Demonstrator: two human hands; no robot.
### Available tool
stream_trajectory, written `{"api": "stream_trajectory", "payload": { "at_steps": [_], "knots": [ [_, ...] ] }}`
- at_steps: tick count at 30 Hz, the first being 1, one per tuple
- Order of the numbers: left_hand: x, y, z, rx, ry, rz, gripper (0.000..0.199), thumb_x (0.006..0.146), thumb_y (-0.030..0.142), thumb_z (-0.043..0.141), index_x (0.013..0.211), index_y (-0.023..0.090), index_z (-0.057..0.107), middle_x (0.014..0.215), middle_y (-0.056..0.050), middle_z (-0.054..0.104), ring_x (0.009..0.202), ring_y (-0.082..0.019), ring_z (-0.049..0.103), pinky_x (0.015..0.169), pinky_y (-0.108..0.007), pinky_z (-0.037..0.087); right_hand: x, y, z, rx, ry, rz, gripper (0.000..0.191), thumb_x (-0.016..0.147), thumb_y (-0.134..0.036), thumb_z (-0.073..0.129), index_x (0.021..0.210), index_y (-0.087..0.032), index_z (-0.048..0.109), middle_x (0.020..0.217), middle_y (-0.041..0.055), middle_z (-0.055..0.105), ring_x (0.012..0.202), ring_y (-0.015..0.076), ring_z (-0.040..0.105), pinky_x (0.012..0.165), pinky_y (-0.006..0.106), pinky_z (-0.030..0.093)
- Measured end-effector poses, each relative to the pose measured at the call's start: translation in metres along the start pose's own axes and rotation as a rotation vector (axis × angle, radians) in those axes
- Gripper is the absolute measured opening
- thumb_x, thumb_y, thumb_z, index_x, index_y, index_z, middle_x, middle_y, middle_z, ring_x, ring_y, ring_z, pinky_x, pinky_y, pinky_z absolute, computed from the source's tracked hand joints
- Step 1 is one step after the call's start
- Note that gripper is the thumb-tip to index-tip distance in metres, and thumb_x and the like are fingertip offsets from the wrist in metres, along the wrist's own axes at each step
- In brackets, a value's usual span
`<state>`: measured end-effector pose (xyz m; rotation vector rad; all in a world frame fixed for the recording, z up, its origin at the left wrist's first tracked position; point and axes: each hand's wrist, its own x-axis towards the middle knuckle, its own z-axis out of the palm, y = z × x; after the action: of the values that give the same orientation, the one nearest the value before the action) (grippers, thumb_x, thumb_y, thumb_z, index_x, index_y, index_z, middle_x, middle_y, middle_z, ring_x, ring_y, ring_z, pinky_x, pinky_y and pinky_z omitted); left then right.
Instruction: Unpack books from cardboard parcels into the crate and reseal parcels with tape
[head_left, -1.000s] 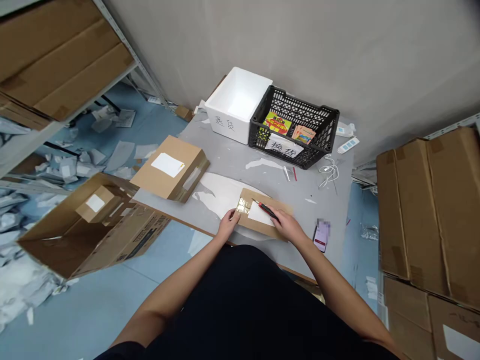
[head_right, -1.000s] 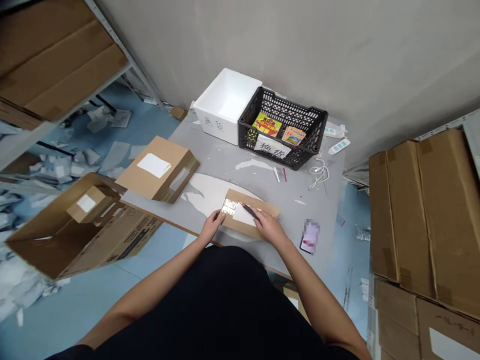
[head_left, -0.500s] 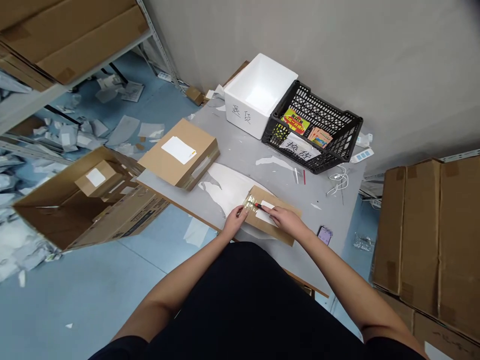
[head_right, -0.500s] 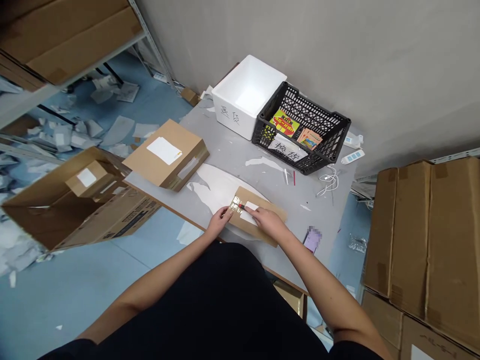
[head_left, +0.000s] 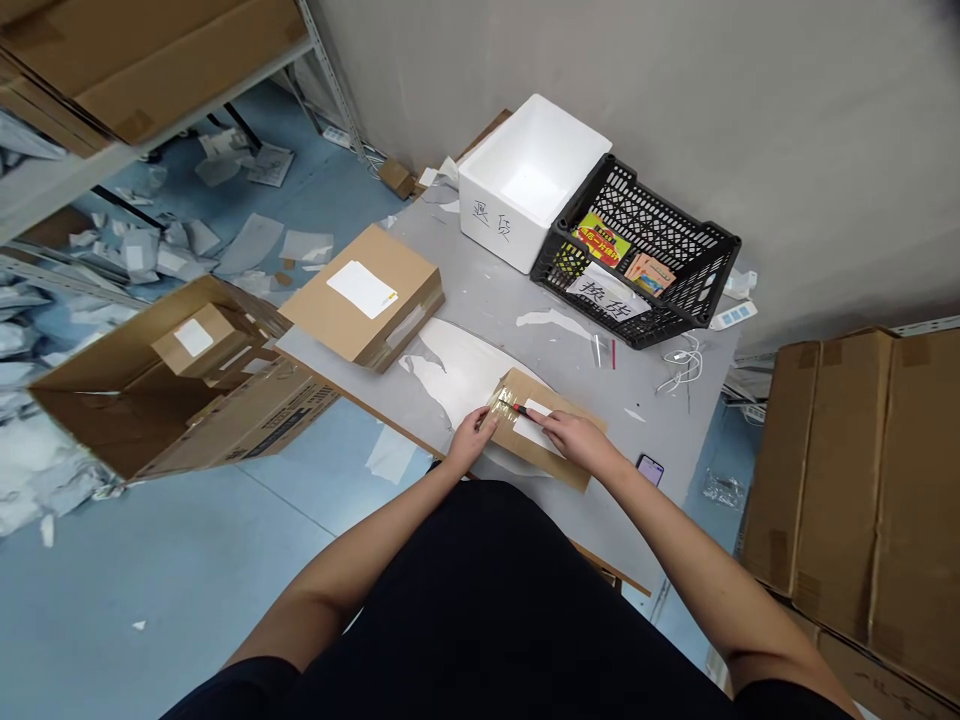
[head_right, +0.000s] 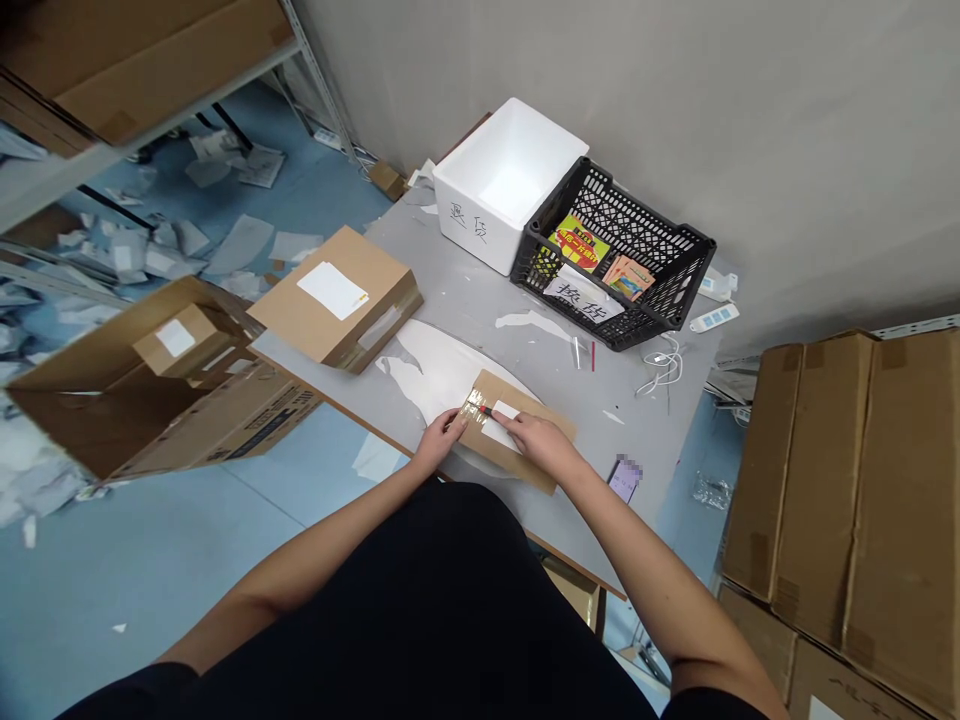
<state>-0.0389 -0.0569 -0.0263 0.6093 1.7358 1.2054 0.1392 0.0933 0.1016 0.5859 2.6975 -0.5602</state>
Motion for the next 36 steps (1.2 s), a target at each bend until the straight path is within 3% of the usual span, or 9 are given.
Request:
{"api": "stream_trajectory", "payload": {
  "at_steps": [9, 36],
  "knots": [
    [0.000, -0.002, 0.000, -0.026, 0.000, 0.007, 0.046, 0.085, 0.049, 0.061, 0.121, 0.021, 0.063, 0.124, -0.009, 0.066, 0.117, -0.026, 0.058, 0.103, -0.040, 0.043, 0.002, -0.007, -0.001, -0.098, -0.045, 0.039, 0.054, 0.100, -0.022, 0.039, 0.151, -0.036, 0.033, 0.100, 0.0074, 0.065, 0.082, 0.0187, 0.062, 0.068, 0.025, 0.041],
    [-0.003, -0.001, 0.002, 0.065, 0.025, 0.001, 0.047, 0.087, 0.049, 0.057, 0.124, 0.021, 0.062, 0.125, -0.008, 0.066, 0.117, -0.028, 0.059, 0.102, -0.040, 0.044, -0.005, 0.011, 0.015, -0.148, -0.038, 0.012, 0.057, 0.097, -0.020, 0.040, 0.151, -0.039, 0.032, 0.096, 0.0067, 0.064, 0.078, 0.0198, 0.062, 0.068, 0.027, 0.040]
  ]
}}
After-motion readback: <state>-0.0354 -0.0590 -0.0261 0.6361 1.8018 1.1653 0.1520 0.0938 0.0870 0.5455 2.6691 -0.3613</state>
